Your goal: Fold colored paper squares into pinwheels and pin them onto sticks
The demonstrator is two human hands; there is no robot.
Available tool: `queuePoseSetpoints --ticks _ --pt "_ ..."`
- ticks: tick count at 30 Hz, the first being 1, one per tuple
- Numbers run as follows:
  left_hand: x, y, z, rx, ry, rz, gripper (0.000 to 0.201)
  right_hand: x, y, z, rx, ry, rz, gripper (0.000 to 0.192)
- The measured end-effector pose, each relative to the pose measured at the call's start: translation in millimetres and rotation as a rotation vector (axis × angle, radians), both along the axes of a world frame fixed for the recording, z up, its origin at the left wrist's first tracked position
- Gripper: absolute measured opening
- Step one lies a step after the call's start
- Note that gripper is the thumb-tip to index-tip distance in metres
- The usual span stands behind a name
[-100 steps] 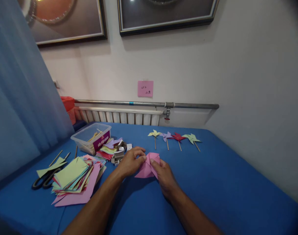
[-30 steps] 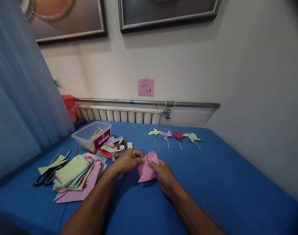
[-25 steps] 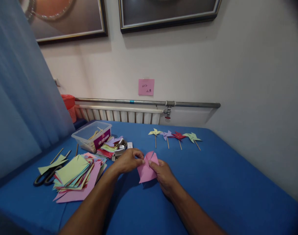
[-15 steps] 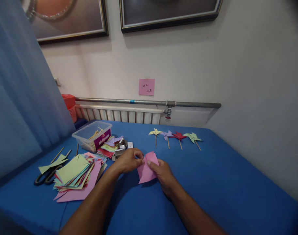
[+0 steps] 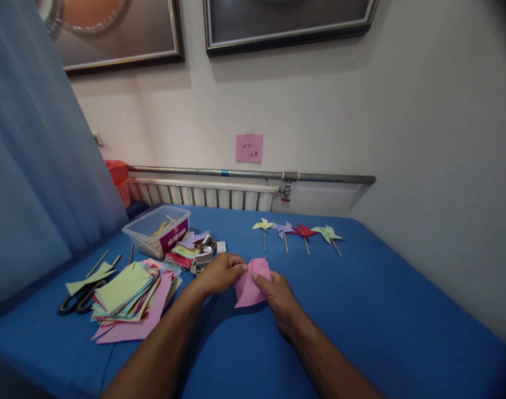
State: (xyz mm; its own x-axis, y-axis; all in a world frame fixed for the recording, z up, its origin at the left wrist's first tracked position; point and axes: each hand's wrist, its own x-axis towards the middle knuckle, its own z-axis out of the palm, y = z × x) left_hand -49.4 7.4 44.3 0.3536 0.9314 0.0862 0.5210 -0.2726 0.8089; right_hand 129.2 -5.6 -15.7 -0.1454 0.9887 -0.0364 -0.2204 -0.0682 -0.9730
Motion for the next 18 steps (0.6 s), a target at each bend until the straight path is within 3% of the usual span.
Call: queuePoseSetpoints --ticks 9,14,18 --pt "-3.3 0.1 -0.9 -0.028 0.036 -0.002 0.030 -1.5 -1.6 1.7 0.003 0.048 0.051 0.045" --pt "-8.1 -0.6 0.7 0.017 0.082 -0.099 0.026 -1.5 -2.5 1.0 0.025 0.020 0.041 0.045" --pt "-6.4 -3.6 4.4 0.093 0.183 -0.085 0.023 -0.5 -2.4 0.0 0.021 0.036 0.052 0.042"
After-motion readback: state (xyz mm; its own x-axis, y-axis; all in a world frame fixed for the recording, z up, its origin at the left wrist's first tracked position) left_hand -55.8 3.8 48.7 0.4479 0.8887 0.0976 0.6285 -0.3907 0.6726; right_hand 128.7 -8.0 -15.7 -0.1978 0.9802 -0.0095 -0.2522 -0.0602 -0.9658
